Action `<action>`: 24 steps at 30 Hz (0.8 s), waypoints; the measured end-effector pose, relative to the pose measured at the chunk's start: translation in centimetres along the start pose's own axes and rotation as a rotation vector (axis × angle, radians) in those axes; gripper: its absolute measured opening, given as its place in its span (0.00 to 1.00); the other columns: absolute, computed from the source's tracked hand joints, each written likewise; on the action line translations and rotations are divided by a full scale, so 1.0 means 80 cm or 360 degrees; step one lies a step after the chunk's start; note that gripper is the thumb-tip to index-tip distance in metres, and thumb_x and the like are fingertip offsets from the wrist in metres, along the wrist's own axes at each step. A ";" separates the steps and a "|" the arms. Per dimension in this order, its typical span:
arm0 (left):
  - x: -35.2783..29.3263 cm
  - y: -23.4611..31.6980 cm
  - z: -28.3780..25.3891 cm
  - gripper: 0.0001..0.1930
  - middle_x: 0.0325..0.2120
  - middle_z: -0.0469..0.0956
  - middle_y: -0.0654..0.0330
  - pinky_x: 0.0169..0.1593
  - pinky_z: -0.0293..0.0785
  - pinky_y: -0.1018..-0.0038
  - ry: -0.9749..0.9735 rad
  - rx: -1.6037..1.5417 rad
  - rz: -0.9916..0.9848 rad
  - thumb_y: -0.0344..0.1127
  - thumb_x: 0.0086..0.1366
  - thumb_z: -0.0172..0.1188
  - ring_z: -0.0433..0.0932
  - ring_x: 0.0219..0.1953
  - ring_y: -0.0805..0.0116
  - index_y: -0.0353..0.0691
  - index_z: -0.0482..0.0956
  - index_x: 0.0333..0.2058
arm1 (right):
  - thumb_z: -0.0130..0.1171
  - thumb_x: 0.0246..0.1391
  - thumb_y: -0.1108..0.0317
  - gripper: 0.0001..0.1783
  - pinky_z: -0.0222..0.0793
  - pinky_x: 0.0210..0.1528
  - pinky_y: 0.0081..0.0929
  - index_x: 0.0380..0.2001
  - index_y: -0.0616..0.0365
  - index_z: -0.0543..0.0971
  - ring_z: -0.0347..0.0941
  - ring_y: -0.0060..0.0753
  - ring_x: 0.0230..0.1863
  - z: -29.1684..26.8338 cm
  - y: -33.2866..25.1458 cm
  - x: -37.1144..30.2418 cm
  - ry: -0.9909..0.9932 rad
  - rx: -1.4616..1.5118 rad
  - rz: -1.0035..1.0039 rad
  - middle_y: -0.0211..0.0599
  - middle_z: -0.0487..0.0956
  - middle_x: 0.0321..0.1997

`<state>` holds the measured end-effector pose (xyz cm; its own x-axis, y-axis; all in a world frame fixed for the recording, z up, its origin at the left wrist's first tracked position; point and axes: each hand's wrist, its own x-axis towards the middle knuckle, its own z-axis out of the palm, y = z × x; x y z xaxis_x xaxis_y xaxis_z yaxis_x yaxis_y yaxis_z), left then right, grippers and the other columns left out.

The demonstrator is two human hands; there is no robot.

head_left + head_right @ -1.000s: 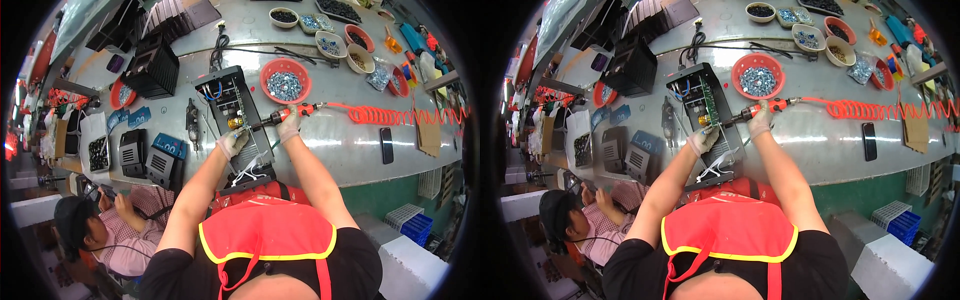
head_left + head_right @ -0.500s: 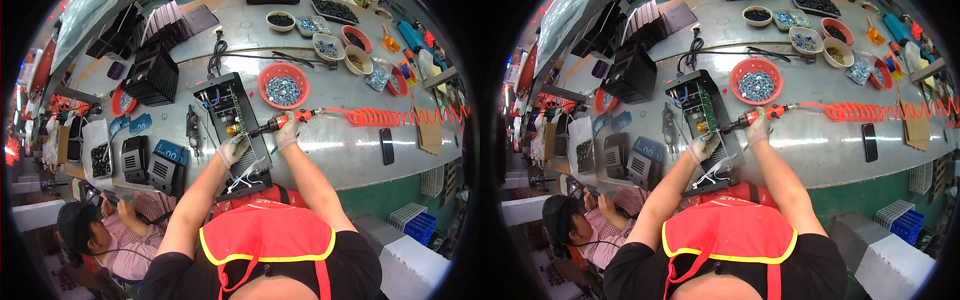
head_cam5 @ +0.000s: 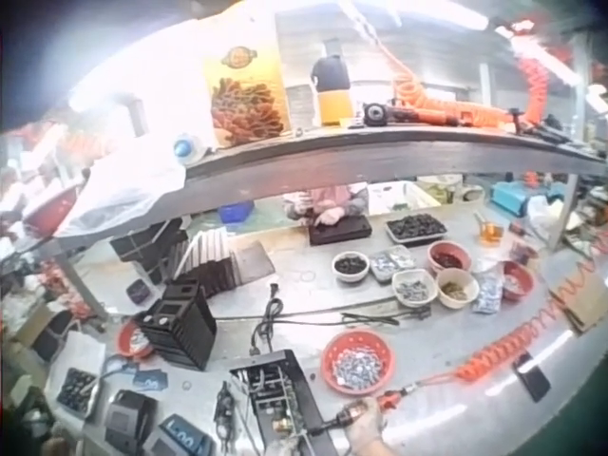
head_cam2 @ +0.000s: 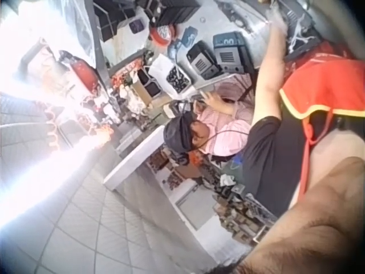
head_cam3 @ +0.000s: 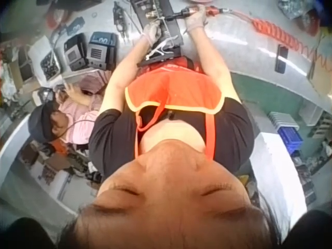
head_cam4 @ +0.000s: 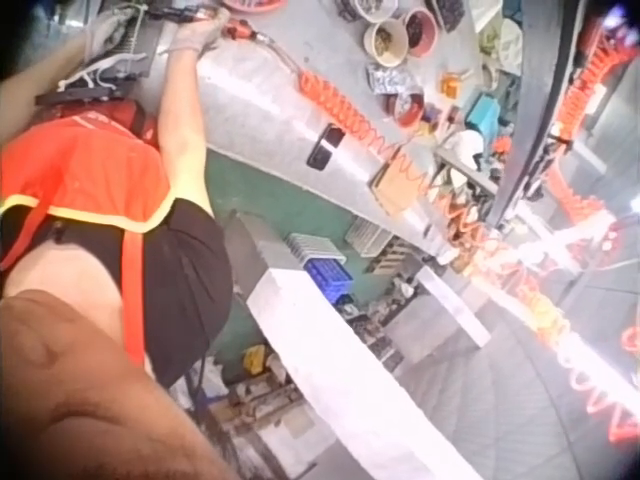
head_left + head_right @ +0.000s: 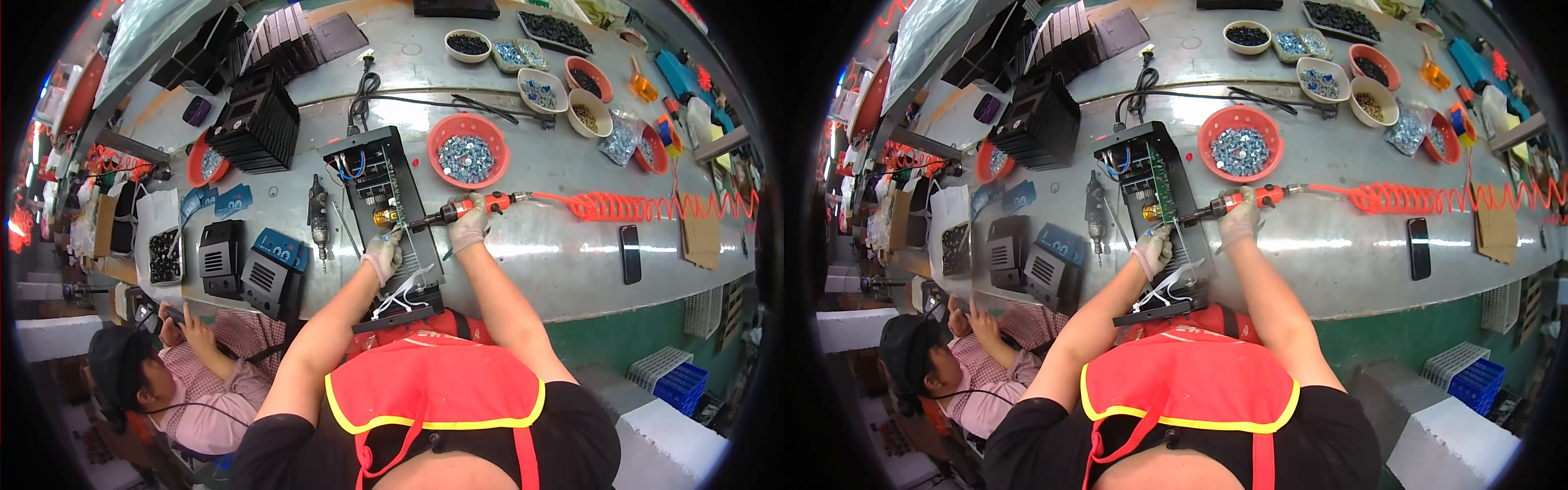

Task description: The person assembles components, a PCB, and wires into an electronic housing, securing them with screws using a pneumatic screwdriver.

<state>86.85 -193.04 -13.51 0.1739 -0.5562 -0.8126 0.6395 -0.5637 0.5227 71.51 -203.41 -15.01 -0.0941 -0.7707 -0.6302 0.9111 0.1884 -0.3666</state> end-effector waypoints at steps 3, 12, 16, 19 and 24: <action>0.015 0.004 -0.015 0.09 0.15 0.61 0.70 0.12 0.53 0.83 -0.0129 -0.0044 -0.0068 0.29 0.60 0.56 0.57 0.11 0.80 0.46 0.63 0.34 | 0.50 0.46 0.67 0.05 0.69 0.29 0.36 0.25 0.55 0.67 0.70 0.36 0.24 0.009 -0.001 -0.013 -0.0094 -0.0141 -0.0035 0.35 0.70 0.21; 0.000 0.009 0.006 0.05 0.13 0.58 0.74 0.11 0.49 0.86 0.0034 0.0080 0.0034 0.29 0.64 0.49 0.53 0.10 0.84 0.45 0.70 0.28 | 0.50 0.45 0.67 0.04 0.68 0.29 0.34 0.25 0.54 0.67 0.69 0.35 0.23 0.012 -0.008 -0.017 -0.0169 -0.0103 -0.0010 0.34 0.71 0.21; -0.001 0.011 0.003 0.05 0.13 0.58 0.73 0.11 0.50 0.86 -0.0018 0.0115 0.0027 0.29 0.64 0.49 0.53 0.10 0.83 0.45 0.70 0.28 | 0.50 0.45 0.67 0.04 0.69 0.29 0.34 0.24 0.54 0.68 0.69 0.35 0.23 0.004 -0.005 -0.009 -0.0203 -0.0071 -0.0024 0.33 0.71 0.21; -0.004 0.015 0.000 0.04 0.12 0.58 0.73 0.11 0.51 0.86 -0.0004 0.0083 0.0003 0.29 0.63 0.50 0.54 0.11 0.83 0.45 0.70 0.28 | 0.51 0.44 0.67 0.05 0.68 0.29 0.34 0.24 0.54 0.68 0.69 0.34 0.23 0.002 -0.004 -0.009 -0.0196 -0.0140 -0.0085 0.33 0.71 0.20; -0.082 0.044 -0.016 0.07 0.18 0.67 0.68 0.22 0.67 0.80 -0.0138 0.0326 0.0137 0.37 0.64 0.50 0.66 0.18 0.77 0.41 0.72 0.35 | 0.53 0.45 0.64 0.06 0.69 0.31 0.32 0.24 0.52 0.68 0.69 0.32 0.25 -0.013 -0.062 -0.008 0.0053 -0.0173 -0.0437 0.32 0.70 0.20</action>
<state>88.91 -190.61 -6.65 0.1504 -0.6529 -0.7424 0.4582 -0.6194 0.6376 66.62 -203.22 -13.51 -0.3460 -0.7819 -0.5186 0.8016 0.0409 -0.5964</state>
